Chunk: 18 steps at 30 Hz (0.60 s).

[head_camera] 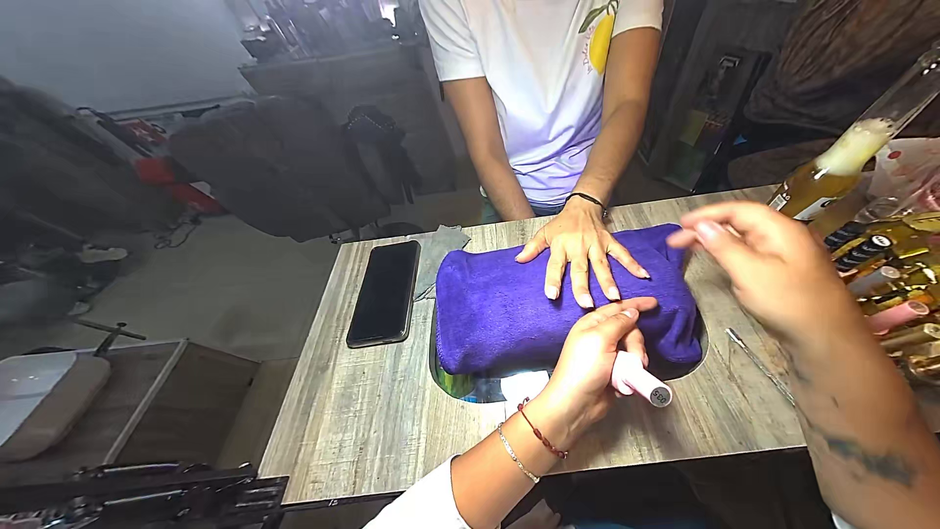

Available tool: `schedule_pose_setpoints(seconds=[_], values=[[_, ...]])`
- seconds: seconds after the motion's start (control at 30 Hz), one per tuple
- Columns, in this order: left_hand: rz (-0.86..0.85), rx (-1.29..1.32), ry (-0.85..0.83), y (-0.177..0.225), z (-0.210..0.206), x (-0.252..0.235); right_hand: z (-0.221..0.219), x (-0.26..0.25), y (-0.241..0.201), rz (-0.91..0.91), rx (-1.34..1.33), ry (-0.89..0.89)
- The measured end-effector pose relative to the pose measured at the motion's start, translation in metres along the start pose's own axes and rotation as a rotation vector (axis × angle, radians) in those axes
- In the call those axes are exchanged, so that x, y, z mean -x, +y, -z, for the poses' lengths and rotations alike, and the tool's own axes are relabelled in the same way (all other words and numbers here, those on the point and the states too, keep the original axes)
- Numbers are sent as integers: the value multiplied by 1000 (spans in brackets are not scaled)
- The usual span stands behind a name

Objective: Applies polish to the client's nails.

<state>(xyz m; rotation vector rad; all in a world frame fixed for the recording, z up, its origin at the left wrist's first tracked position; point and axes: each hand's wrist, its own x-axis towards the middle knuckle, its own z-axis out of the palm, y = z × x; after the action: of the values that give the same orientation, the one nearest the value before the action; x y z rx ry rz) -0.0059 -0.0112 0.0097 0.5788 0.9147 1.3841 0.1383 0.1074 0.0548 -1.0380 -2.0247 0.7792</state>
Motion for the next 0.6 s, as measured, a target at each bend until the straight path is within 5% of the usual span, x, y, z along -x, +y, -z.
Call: schedule_pose_setpoints(seconds=[0.17, 0.6], values=[[-10, 0, 18, -2, 2, 2, -29, -77, -14, -339, -51, -341], [-48, 46, -21, 0, 4, 1, -74, -132, 21, -510, -460, -332]])
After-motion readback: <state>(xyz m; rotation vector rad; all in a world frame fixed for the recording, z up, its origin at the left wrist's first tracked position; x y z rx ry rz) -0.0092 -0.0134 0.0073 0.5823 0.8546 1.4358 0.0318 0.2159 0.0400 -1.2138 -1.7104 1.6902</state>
